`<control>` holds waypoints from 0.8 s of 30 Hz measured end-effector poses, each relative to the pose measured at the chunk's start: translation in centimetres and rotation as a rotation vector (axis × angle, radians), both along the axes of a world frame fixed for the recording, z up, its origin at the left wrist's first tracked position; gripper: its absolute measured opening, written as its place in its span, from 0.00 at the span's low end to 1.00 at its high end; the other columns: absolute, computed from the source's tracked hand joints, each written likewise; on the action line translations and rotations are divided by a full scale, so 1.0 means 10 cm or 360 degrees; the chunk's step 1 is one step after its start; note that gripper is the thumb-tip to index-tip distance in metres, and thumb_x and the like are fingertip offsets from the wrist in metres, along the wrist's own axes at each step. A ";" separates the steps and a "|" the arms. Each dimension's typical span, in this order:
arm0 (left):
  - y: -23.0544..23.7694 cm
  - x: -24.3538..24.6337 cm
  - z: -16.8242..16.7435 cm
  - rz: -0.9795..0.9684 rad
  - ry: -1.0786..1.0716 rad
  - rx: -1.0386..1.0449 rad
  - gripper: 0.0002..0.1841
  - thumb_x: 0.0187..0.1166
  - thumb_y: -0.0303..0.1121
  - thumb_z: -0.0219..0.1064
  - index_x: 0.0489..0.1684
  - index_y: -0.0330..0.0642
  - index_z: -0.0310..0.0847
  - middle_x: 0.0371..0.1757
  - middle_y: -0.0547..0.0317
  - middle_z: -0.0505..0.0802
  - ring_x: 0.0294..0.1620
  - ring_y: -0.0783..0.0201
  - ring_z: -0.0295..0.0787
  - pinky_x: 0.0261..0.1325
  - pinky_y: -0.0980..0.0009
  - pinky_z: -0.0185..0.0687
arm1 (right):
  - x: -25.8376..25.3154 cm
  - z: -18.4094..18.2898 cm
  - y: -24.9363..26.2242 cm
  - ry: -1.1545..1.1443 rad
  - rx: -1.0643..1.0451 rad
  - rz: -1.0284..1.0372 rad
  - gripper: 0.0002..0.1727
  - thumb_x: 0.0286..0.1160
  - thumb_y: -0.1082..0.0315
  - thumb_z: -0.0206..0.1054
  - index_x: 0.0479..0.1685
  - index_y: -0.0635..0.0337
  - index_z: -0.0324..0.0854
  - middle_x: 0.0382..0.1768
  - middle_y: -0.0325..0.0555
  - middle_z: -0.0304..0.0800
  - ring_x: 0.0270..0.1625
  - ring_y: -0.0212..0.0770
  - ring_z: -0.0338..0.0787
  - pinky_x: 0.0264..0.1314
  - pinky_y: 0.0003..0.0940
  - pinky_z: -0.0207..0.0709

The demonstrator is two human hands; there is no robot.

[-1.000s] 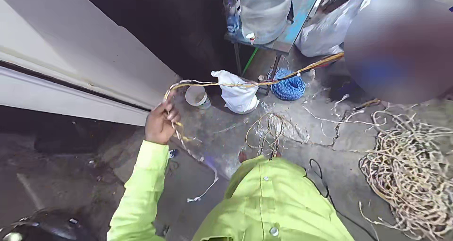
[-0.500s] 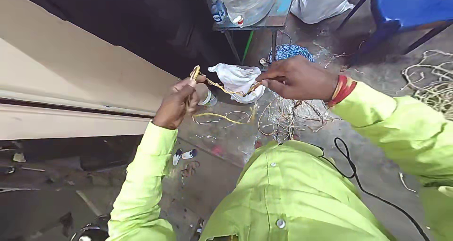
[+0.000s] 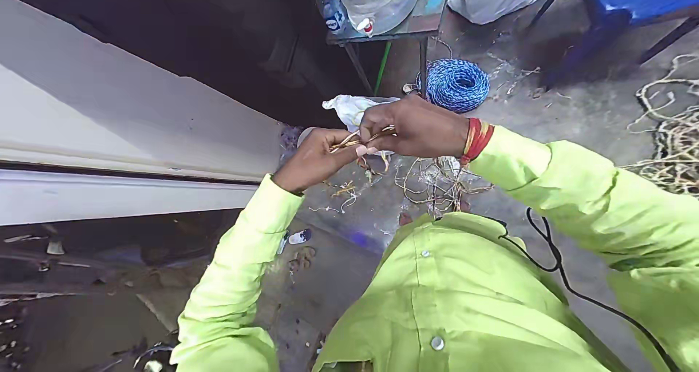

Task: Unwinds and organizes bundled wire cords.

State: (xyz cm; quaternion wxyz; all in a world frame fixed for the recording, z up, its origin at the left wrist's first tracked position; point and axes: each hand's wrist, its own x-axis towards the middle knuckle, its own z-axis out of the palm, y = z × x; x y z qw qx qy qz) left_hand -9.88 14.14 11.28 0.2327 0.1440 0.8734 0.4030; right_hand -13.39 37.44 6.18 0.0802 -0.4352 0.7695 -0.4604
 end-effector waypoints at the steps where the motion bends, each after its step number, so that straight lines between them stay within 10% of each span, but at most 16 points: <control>1: 0.00 -0.01 0.01 0.0026 0.0008 -0.0015 0.07 0.80 0.35 0.71 0.37 0.41 0.90 0.26 0.67 0.89 0.23 0.78 0.77 0.28 0.78 0.73 | 0.00 0.02 0.00 -0.0020 0.0025 0.0002 0.08 0.76 0.66 0.74 0.48 0.56 0.84 0.37 0.36 0.93 0.39 0.31 0.91 0.47 0.35 0.85; 9: -0.06 0.04 0.39 0.0393 -0.0283 0.0483 0.19 0.94 0.39 0.47 0.54 0.43 0.86 0.11 0.75 0.69 0.07 0.81 0.57 0.09 0.85 0.54 | -0.03 -0.26 0.20 -0.0041 0.0380 0.0055 0.09 0.71 0.59 0.79 0.39 0.54 0.93 0.31 0.39 0.94 0.35 0.40 0.91 0.46 0.50 0.82; 16: -0.05 0.08 0.36 -0.0091 -0.0379 0.0338 0.16 0.93 0.34 0.51 0.59 0.39 0.86 0.19 0.68 0.76 0.13 0.78 0.61 0.14 0.83 0.55 | 0.05 -0.17 0.12 -0.0184 -0.0055 -0.0165 0.60 0.67 0.55 0.81 0.97 0.51 0.41 0.21 0.40 0.82 0.20 0.37 0.80 0.30 0.39 0.82; 18: -0.02 0.05 0.34 -0.0194 -0.0335 0.0277 0.15 0.92 0.33 0.53 0.56 0.37 0.87 0.19 0.68 0.77 0.15 0.76 0.65 0.17 0.82 0.58 | 0.06 -0.18 0.06 0.0014 -0.0176 -0.0047 0.42 0.74 0.56 0.76 0.89 0.56 0.64 0.25 0.42 0.87 0.22 0.36 0.82 0.30 0.37 0.81; 20: 0.00 0.04 0.33 -0.0225 -0.0248 0.0155 0.15 0.91 0.35 0.57 0.54 0.38 0.90 0.23 0.66 0.83 0.19 0.75 0.71 0.21 0.80 0.66 | 0.02 -0.22 0.03 0.0237 -0.0241 -0.0048 0.14 0.83 0.59 0.66 0.56 0.58 0.87 0.28 0.40 0.90 0.26 0.32 0.85 0.31 0.32 0.80; 24: -0.10 0.08 0.22 -0.0041 -0.0324 0.0266 0.13 0.88 0.32 0.60 0.58 0.36 0.87 0.39 0.60 0.93 0.28 0.72 0.86 0.34 0.75 0.86 | -0.06 -0.16 0.12 0.0163 -0.0156 -0.0250 0.12 0.86 0.67 0.58 0.44 0.59 0.89 0.22 0.39 0.85 0.22 0.32 0.81 0.29 0.33 0.77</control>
